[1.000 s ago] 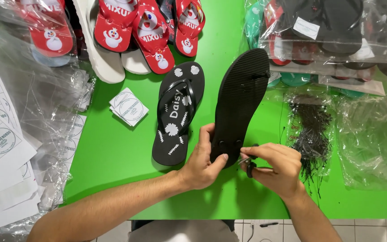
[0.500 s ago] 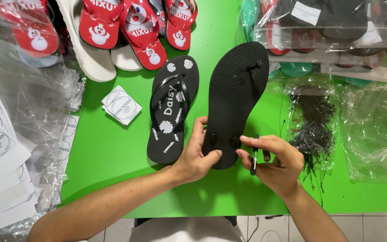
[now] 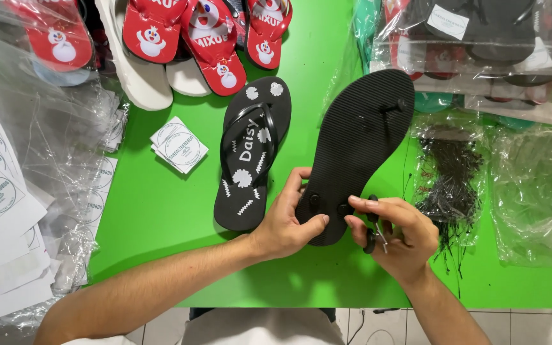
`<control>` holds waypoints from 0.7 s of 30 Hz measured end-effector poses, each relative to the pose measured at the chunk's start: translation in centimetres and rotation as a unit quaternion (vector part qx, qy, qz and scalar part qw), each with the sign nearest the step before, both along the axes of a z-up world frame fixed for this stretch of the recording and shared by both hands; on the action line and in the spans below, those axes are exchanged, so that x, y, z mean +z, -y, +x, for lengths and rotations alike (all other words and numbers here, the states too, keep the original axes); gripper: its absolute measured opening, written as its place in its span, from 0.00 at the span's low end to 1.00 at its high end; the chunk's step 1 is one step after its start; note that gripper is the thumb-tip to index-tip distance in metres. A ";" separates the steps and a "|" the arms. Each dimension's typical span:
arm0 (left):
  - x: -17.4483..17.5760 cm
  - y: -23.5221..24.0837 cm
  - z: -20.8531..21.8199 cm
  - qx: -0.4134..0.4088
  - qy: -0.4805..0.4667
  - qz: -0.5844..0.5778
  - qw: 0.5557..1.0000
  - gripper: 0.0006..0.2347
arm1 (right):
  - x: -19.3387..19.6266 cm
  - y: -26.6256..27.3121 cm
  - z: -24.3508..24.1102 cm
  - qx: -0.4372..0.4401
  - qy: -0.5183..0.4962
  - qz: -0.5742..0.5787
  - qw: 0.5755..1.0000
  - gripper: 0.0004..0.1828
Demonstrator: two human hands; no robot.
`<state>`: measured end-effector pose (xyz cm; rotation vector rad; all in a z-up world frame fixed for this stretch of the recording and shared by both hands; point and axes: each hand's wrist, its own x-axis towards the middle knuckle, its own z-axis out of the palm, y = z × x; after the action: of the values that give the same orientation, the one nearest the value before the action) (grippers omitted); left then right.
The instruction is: Trimming excess plastic from flip-flop soles and inserting straps to complete the assembly.
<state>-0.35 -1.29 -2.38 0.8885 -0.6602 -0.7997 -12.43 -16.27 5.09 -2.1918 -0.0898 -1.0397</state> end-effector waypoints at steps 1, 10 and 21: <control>-0.2 -0.1 0.0 0.000 0.000 0.000 1.000 0.22 | 0.2 0.0 0.2 0.000 0.000 0.000 1.000 0.17; 2.3 -0.2 0.5 0.019 -0.070 0.032 0.997 0.21 | 1.1 0.4 -0.7 0.053 -0.066 0.088 0.992 0.14; 4.4 0.0 0.8 0.060 -0.061 0.142 0.986 0.20 | 1.5 1.1 -2.0 -0.043 -0.361 0.078 0.928 0.20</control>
<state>0.44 -1.28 2.07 1.1176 -0.3850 -0.8450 -14.45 -17.35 6.63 -2.3024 0.4110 -0.2164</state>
